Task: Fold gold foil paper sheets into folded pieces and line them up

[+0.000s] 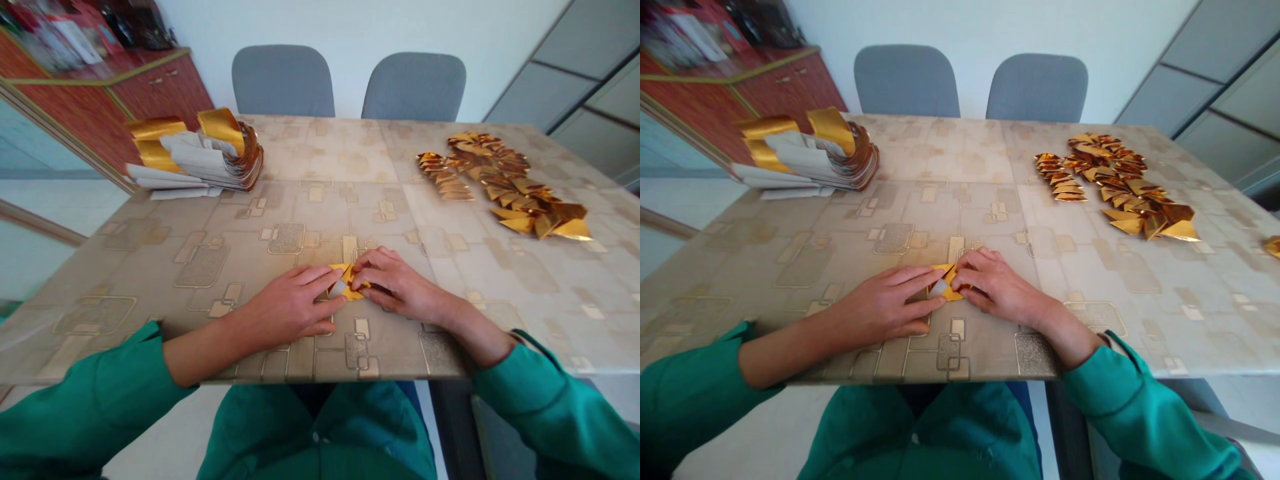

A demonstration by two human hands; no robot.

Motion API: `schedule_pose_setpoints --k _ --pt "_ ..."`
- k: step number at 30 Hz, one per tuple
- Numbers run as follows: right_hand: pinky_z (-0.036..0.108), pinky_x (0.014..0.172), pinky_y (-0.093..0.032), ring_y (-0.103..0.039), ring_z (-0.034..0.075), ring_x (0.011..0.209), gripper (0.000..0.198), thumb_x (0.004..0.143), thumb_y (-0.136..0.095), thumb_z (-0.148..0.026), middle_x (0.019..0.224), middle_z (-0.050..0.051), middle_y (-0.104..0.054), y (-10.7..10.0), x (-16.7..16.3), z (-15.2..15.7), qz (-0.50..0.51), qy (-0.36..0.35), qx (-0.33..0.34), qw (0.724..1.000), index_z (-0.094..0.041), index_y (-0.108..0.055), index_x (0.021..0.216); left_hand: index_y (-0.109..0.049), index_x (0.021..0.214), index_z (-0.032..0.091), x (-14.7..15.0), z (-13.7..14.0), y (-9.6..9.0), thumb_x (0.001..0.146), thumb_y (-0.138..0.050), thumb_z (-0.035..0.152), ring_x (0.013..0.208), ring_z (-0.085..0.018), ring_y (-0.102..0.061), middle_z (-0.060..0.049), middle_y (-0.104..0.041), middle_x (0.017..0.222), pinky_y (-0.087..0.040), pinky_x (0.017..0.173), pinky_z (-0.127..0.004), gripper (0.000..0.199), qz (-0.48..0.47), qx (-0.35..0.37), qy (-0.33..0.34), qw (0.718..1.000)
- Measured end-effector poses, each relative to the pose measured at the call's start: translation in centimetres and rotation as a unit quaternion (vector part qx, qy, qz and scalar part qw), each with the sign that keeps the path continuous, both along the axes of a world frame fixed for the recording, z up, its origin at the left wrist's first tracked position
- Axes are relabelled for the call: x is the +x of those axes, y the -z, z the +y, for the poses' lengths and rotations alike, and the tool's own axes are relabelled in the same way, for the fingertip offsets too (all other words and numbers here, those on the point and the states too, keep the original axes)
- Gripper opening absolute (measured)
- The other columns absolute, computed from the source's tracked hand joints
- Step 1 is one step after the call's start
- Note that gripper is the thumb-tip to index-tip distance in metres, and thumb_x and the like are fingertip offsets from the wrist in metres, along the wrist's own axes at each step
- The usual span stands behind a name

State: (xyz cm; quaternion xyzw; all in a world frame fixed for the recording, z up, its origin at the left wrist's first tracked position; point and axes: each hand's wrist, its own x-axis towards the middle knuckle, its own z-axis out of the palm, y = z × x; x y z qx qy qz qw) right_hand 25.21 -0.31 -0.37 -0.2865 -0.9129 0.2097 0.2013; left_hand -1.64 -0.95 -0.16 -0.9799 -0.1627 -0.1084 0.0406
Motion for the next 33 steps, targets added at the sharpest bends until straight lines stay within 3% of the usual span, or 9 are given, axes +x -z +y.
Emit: schedule_pose_setpoints --k 4,8,12,17,18,20,25,30,33 --pt "0.039 0.094 -0.040 -0.052 0.021 0.106 0.016 0.100 -0.049 -0.024 0.110 0.008 -0.059 0.3 -0.2 -0.1 -0.025 0.008 0.027 0.999 -0.021 -0.065 0.103 -0.069 0.106 0.015 0.5 1.2 -0.1 0.098 -0.056 0.028 0.120 -0.030 -0.057 -0.017 -0.055 0.139 -0.052 0.097 -0.043 0.019 -0.021 0.011 0.018 1.000" --pt "0.038 0.090 -0.040 -0.051 0.020 0.101 0.013 0.098 -0.052 -0.023 0.105 0.007 -0.058 0.2 -0.6 -0.4 -0.020 0.012 0.024 0.999 -0.020 -0.064 0.102 -0.069 0.091 0.014 1.6 1.2 -0.5 0.100 -0.050 0.019 0.098 -0.021 -0.062 -0.010 -0.068 0.109 -0.054 0.084 -0.034 0.021 -0.038 0.022 0.014 0.999" --pt "0.037 0.088 -0.041 -0.050 0.020 0.097 0.012 0.098 -0.053 -0.025 0.101 0.007 -0.057 0.0 -0.9 -0.7 -0.028 0.021 0.017 0.999 -0.019 -0.063 0.102 -0.069 0.097 0.015 1.6 0.7 -1.3 0.101 -0.049 0.018 0.102 -0.023 -0.061 -0.010 -0.067 0.112 -0.052 0.090 -0.038 0.021 -0.097 0.078 -0.003 0.992" --pt "0.039 0.090 -0.040 -0.050 0.022 0.101 0.013 0.098 -0.053 -0.026 0.105 0.008 -0.058 -0.2 -1.0 -0.7 -0.048 0.021 0.019 0.998 -0.020 -0.062 0.105 -0.066 0.101 0.014 -0.6 -0.4 -1.1 0.103 -0.045 0.024 0.095 -0.018 -0.064 -0.009 -0.067 0.103 -0.055 0.085 -0.032 0.023 -0.161 0.003 -0.169 0.972" --pt "0.039 0.090 -0.040 -0.050 0.022 0.101 0.013 0.098 -0.053 -0.026 0.106 0.008 -0.059 -0.3 -1.0 -0.7 -0.049 0.022 0.019 0.998 -0.020 -0.062 0.105 -0.066 0.098 0.014 -0.9 -0.6 -0.8 0.103 -0.047 0.025 0.094 -0.018 -0.065 -0.009 -0.067 0.101 -0.055 0.086 -0.032 0.023 -0.160 -0.011 -0.176 0.971" --pt "0.039 0.090 -0.041 -0.050 0.022 0.102 0.012 0.097 -0.054 -0.025 0.106 0.008 -0.059 -0.3 -1.1 -0.8 -0.047 0.022 0.016 0.999 -0.020 -0.062 0.105 -0.067 0.104 0.013 -1.1 -0.8 -0.1 0.102 -0.048 0.027 0.097 -0.019 -0.065 -0.009 -0.069 0.105 -0.055 0.090 -0.034 0.024 -0.147 -0.035 -0.153 0.977" --pt "0.038 0.090 -0.044 -0.053 0.021 0.100 0.020 0.097 -0.057 -0.030 0.106 0.008 -0.060 -0.2 -0.9 -0.8 -0.014 0.026 -0.017 0.999 -0.019 -0.057 0.114 -0.068 0.109 0.013 0.1 -0.6 0.9 0.102 -0.048 0.029 0.097 -0.023 -0.065 -0.011 -0.070 0.107 -0.054 0.088 -0.039 0.026 -0.074 0.007 -0.085 0.994" --pt "0.045 0.103 -0.040 -0.046 0.027 0.124 0.047 0.089 -0.068 -0.033 0.135 0.013 -0.052 0.0 -0.5 -0.5 0.007 0.039 0.006 0.999 -0.020 -0.051 0.131 -0.067 0.102 0.013 0.6 0.0 0.3 0.101 -0.053 0.036 0.092 -0.023 -0.062 -0.009 -0.069 0.098 -0.052 0.082 -0.036 0.027 -0.028 0.012 -0.092 0.995" --pt "0.046 0.102 -0.039 -0.048 0.026 0.120 0.037 0.091 -0.066 -0.033 0.130 0.011 -0.057 -0.2 -0.6 -0.5 -0.020 0.014 0.003 1.000 -0.021 -0.059 0.125 -0.067 0.099 0.014 0.8 0.3 0.0 0.101 -0.052 0.034 0.091 -0.021 -0.061 -0.008 -0.068 0.096 -0.050 0.081 -0.034 0.024 -0.021 0.011 -0.087 0.996"
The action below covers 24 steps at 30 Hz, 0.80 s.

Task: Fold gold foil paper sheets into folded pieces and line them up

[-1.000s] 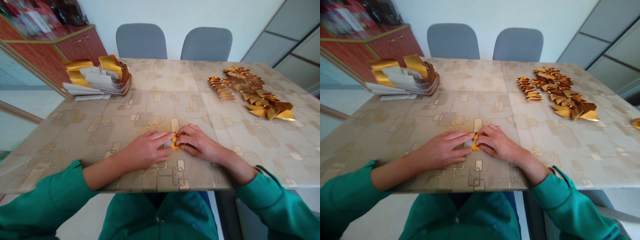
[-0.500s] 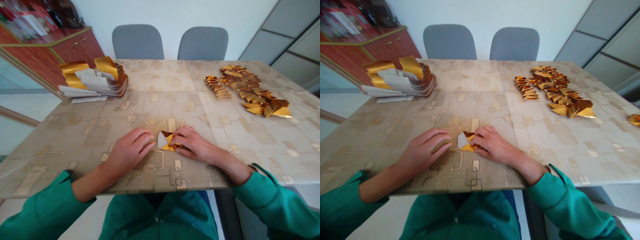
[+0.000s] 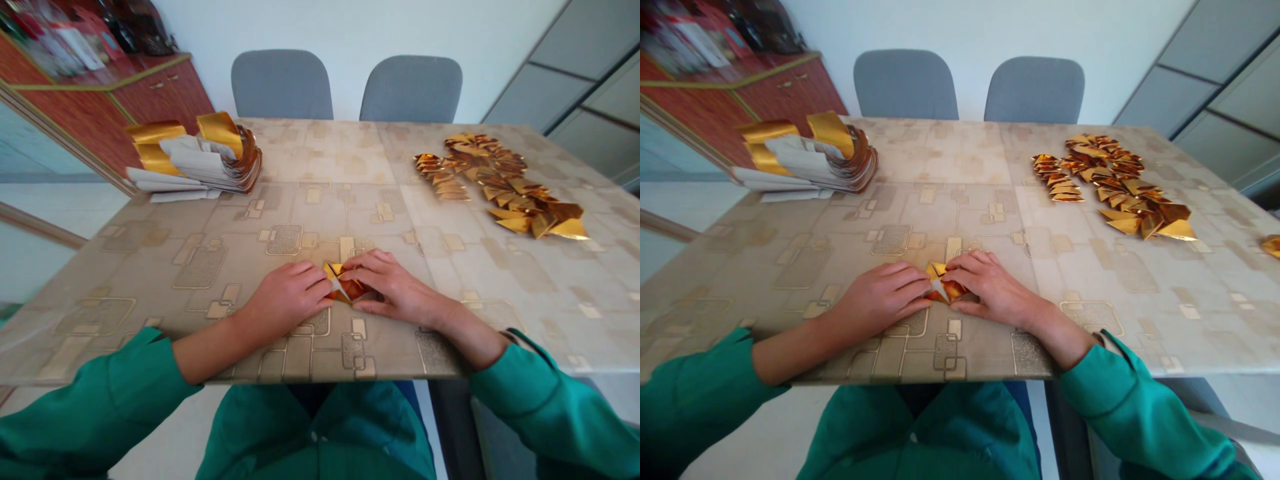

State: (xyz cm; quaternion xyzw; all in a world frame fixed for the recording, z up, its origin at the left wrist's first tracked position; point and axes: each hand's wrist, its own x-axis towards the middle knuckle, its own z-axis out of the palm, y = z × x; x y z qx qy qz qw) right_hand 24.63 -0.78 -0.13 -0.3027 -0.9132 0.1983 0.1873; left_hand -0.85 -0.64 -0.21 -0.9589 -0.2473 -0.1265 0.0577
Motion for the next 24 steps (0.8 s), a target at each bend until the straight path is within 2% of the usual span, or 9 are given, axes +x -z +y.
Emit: schedule_pose_setpoints --k 4,10,16,24 --pt "0.044 0.099 -0.040 -0.051 0.025 0.115 0.034 0.092 -0.065 -0.034 0.123 0.010 -0.061 -0.2 -0.2 -0.1 -0.015 0.003 -0.002 1.000 -0.021 -0.061 0.123 -0.066 0.093 0.014 0.1 0.1 0.1 0.102 -0.050 0.030 0.089 -0.020 -0.061 -0.007 -0.068 0.094 -0.051 0.081 -0.033 0.025 -0.017 0.002 -0.011 1.000" --pt "0.044 0.095 -0.043 -0.053 0.025 0.109 0.030 0.094 -0.061 -0.039 0.118 0.011 -0.061 0.2 -0.7 -0.3 -0.005 0.012 0.022 1.000 -0.020 -0.065 0.117 -0.067 0.097 0.016 -0.3 -0.1 0.4 0.103 -0.045 0.018 0.100 -0.020 -0.062 -0.008 -0.069 0.111 -0.053 0.085 -0.033 0.023 -0.032 0.044 0.045 0.997" --pt "0.043 0.094 -0.043 -0.052 0.024 0.107 0.030 0.098 -0.054 -0.041 0.115 0.011 -0.061 0.4 -1.1 -0.4 0.005 0.025 0.022 0.999 -0.018 -0.066 0.114 -0.068 0.103 0.014 -0.2 0.2 0.7 0.102 -0.051 0.026 0.093 -0.019 -0.065 -0.008 -0.072 0.104 -0.055 0.080 -0.031 0.021 -0.067 0.058 0.069 0.994" --pt "0.043 0.094 -0.042 -0.052 0.024 0.107 0.033 0.098 -0.053 -0.045 0.116 0.011 -0.061 0.3 -1.0 -0.3 -0.004 0.026 0.015 1.000 -0.019 -0.065 0.113 -0.068 0.103 0.012 0.0 0.0 0.1 0.103 -0.038 0.014 0.084 -0.018 -0.066 -0.009 -0.072 0.099 -0.055 0.072 -0.029 0.030 -0.027 0.092 0.054 0.994"
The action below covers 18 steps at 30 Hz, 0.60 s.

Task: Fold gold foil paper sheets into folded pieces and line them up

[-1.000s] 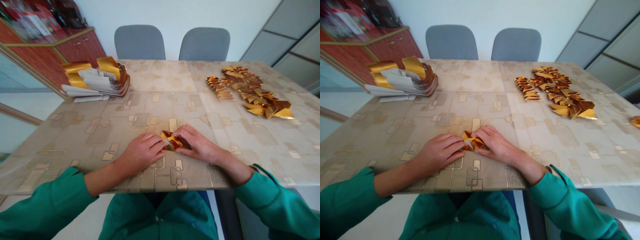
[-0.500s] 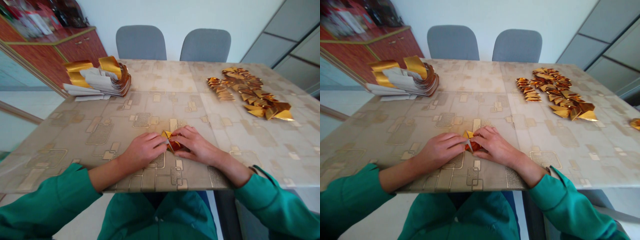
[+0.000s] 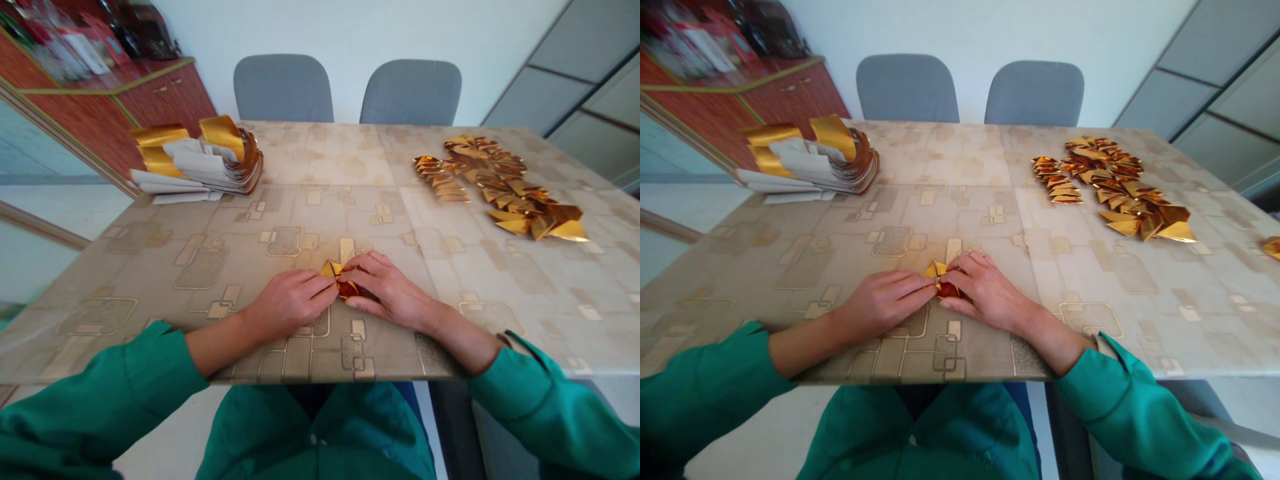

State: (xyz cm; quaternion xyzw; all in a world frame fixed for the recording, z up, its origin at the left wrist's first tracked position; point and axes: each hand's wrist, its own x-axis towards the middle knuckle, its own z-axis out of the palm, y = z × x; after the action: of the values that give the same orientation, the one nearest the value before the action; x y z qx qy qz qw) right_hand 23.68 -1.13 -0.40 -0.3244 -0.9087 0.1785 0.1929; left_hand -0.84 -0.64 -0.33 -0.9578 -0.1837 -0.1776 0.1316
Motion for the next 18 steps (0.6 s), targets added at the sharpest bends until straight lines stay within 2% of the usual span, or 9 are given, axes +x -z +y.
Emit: schedule_pose_setpoints --k 3,5,8,10,14,18 --pt "0.045 0.095 -0.040 -0.051 0.027 0.112 0.040 0.091 -0.064 -0.047 0.122 0.011 -0.060 -0.3 0.3 -0.1 -0.023 -0.015 0.008 1.000 -0.020 -0.063 0.120 -0.069 0.100 0.014 -0.3 0.5 0.3 0.102 -0.042 0.016 0.083 -0.016 -0.068 -0.007 -0.073 0.098 -0.057 0.073 -0.026 0.027 -0.029 -0.003 -0.017 0.999" --pt "0.044 0.095 -0.039 -0.051 0.027 0.114 0.040 0.088 -0.067 -0.038 0.125 0.011 -0.060 -0.4 0.5 -0.1 -0.032 -0.018 0.016 0.999 -0.021 -0.060 0.124 -0.070 0.097 0.015 -0.5 0.9 0.6 0.102 -0.046 0.017 0.081 -0.014 -0.069 -0.005 -0.074 0.096 -0.057 0.074 -0.024 0.025 -0.073 -0.023 -0.018 0.997" --pt "0.041 0.094 -0.039 -0.054 0.024 0.112 0.033 0.091 -0.059 -0.021 0.122 0.009 -0.063 -0.4 0.4 -0.1 -0.030 -0.012 0.033 0.999 -0.021 -0.059 0.124 -0.071 0.097 0.015 -0.7 1.6 0.9 0.101 -0.051 0.020 0.084 -0.013 -0.071 -0.004 -0.076 0.097 -0.059 0.078 -0.024 0.021 -0.143 -0.078 -0.020 0.986" --pt "0.039 0.091 -0.039 -0.056 0.022 0.107 0.027 0.095 -0.052 -0.018 0.116 0.008 -0.067 -0.3 0.2 0.0 -0.025 0.001 0.046 0.999 -0.020 -0.061 0.120 -0.071 0.098 0.015 -0.8 1.9 1.0 0.101 -0.052 0.020 0.087 -0.013 -0.072 -0.005 -0.076 0.098 -0.059 0.081 -0.024 0.020 -0.159 -0.111 -0.012 0.981" --pt "0.036 0.086 -0.040 -0.058 0.020 0.098 0.024 0.102 -0.046 -0.028 0.105 0.007 -0.070 -0.2 -0.2 0.1 -0.027 0.005 0.072 0.997 -0.019 -0.066 0.111 -0.072 0.097 0.014 -0.9 2.1 0.8 0.101 -0.052 0.019 0.087 -0.014 -0.071 -0.006 -0.076 0.100 -0.059 0.081 -0.026 0.021 -0.150 -0.128 0.026 0.980" --pt "0.036 0.085 -0.041 -0.058 0.021 0.096 0.031 0.103 -0.045 -0.038 0.102 0.007 -0.071 -0.4 -0.4 -0.1 -0.043 -0.012 0.091 0.995 -0.020 -0.070 0.107 -0.073 0.093 0.015 -1.3 1.7 0.0 0.100 -0.052 0.019 0.089 -0.021 -0.070 -0.009 -0.074 0.102 -0.059 0.078 -0.035 0.023 -0.095 -0.096 0.039 0.990"
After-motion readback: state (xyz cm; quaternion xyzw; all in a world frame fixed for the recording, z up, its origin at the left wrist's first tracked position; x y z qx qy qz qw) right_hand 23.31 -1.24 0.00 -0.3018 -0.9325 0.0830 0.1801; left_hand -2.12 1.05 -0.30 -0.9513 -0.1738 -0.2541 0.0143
